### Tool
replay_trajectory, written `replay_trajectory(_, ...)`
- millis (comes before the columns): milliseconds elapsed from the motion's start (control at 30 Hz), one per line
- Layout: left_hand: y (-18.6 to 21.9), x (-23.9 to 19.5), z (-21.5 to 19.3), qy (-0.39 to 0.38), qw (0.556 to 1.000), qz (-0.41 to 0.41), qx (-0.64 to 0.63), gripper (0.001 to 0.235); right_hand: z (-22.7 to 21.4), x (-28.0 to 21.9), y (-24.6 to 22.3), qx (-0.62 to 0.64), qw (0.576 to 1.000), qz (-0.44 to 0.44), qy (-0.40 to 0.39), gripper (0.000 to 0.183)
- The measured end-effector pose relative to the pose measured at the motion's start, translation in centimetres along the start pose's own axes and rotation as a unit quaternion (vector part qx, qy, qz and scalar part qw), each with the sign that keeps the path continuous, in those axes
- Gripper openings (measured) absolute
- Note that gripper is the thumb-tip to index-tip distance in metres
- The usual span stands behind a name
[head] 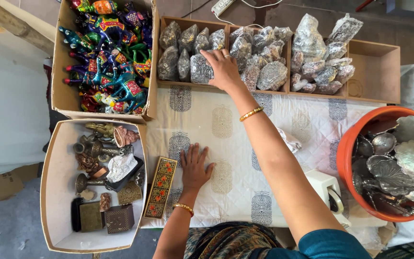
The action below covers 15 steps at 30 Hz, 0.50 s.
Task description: Wiping and cleaning a small decorative horse figurine with a cloth at a workstation.
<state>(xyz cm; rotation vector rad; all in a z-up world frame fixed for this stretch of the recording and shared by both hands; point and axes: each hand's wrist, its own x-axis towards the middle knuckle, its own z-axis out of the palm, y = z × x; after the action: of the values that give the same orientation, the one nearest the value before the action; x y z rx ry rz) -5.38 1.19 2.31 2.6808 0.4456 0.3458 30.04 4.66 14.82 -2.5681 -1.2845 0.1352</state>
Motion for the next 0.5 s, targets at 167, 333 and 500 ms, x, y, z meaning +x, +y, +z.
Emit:
replay_trajectory(167,0.4,0.3,-0.7,-0.005,1.000,-0.008,-0.009,0.061,-1.0,-3.4,-2.3,-0.008,0.991,-0.035,0.132,0.113)
replay_trajectory(333,0.5,0.3,-0.8,-0.011,1.000,-0.009,-0.012,0.062,2.4,-9.6,-1.1,0.111,0.941,0.000,0.321,0.089)
replay_trajectory(500,0.6,0.1,-1.1,0.015,1.000,-0.001,-0.020,0.062,6.4,-23.1,-2.1,0.023,0.977,-0.034,0.209,0.049)
